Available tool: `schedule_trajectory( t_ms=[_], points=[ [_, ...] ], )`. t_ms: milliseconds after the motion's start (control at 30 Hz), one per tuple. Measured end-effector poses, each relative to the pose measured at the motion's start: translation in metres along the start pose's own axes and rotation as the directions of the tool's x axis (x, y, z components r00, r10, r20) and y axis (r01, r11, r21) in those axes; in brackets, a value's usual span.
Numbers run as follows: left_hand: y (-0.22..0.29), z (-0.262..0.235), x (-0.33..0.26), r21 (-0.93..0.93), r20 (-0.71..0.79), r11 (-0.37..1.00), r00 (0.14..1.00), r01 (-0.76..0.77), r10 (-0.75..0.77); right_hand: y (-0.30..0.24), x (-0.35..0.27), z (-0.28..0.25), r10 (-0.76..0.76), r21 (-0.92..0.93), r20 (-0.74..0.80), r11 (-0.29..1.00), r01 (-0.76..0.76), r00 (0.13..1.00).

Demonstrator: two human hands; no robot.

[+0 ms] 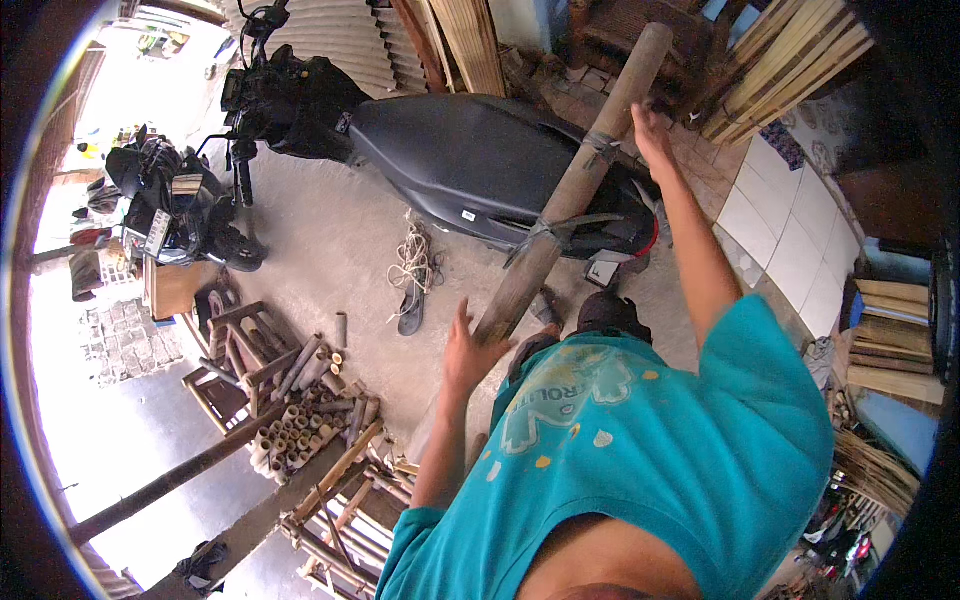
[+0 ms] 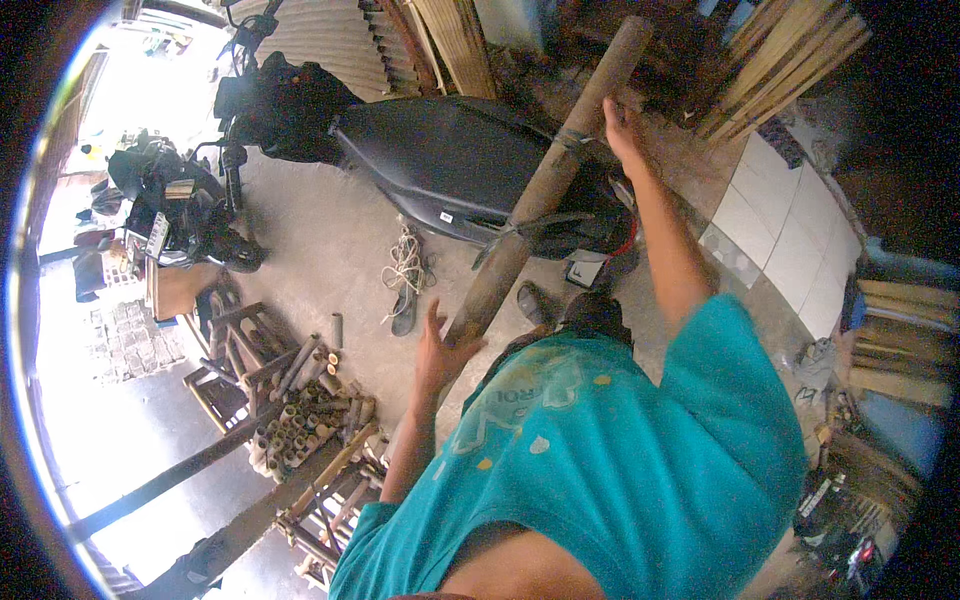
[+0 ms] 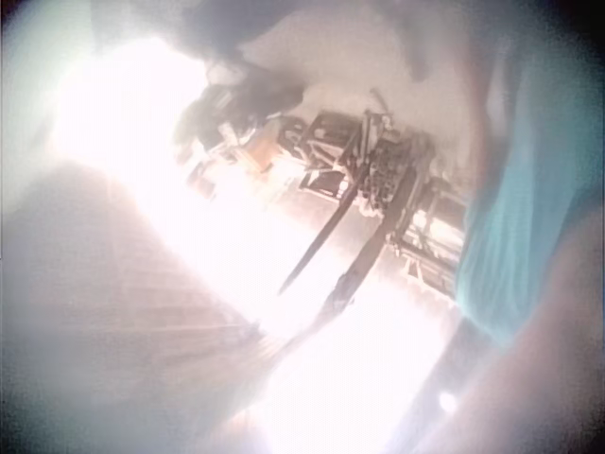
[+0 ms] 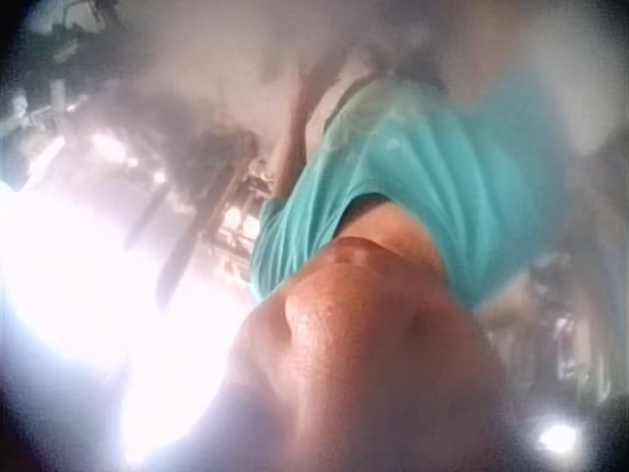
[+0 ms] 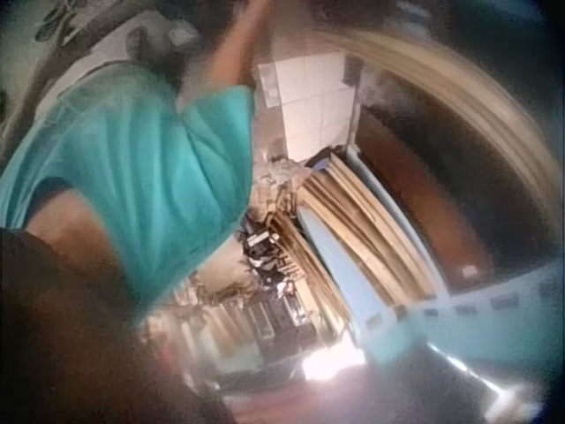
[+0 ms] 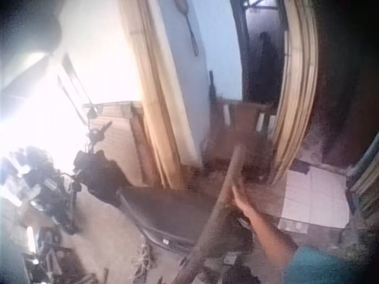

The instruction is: The person secures a long bamboo pole to a scooter seat using a rope. They wrap the rope around the pole and the scooter, then tie and tighten the knot to hold the pole in place.

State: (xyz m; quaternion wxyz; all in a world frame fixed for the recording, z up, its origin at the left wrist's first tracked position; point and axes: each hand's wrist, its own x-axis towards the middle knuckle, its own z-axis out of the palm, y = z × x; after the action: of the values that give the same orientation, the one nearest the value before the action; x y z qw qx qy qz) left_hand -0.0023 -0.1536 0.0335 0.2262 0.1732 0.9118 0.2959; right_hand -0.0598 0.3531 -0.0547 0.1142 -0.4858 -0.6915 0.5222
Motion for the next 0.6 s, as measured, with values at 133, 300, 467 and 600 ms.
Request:
schedule_trajectory(
  t_ms=[133, 300, 467, 600],
  points=[
    [-0.061, -0.02, -0.055, 0.166, 0.271, 0.985, 0.957, 0.056, -0.1, 0.043, -0.093, 0.006, 0.071, -0.17, 0.023, 0.983, -0.066, 0.997],
    [-0.071, -0.01, -0.043, 0.265, 0.244, 0.964, 0.968, -0.013, -0.054, 0.075, -0.114, 0.037, -0.207, -0.392, -0.221, 0.914, 0.107, 0.953],
    [-0.081, -0.01, -0.043, 0.269, 0.279, 0.963, 0.956, 0.014, -0.092, 0.082, -0.111, 0.033, -0.247, -0.477, -0.182, 0.869, 0.134, 0.952],
    [-0.081, -0.01, -0.043, 0.295, 0.302, 0.955, 0.945, 0.032, -0.125, 0.053, -0.131, 0.028, -0.186, -0.472, -0.147, 0.876, 0.096, 0.972]
  ],
)
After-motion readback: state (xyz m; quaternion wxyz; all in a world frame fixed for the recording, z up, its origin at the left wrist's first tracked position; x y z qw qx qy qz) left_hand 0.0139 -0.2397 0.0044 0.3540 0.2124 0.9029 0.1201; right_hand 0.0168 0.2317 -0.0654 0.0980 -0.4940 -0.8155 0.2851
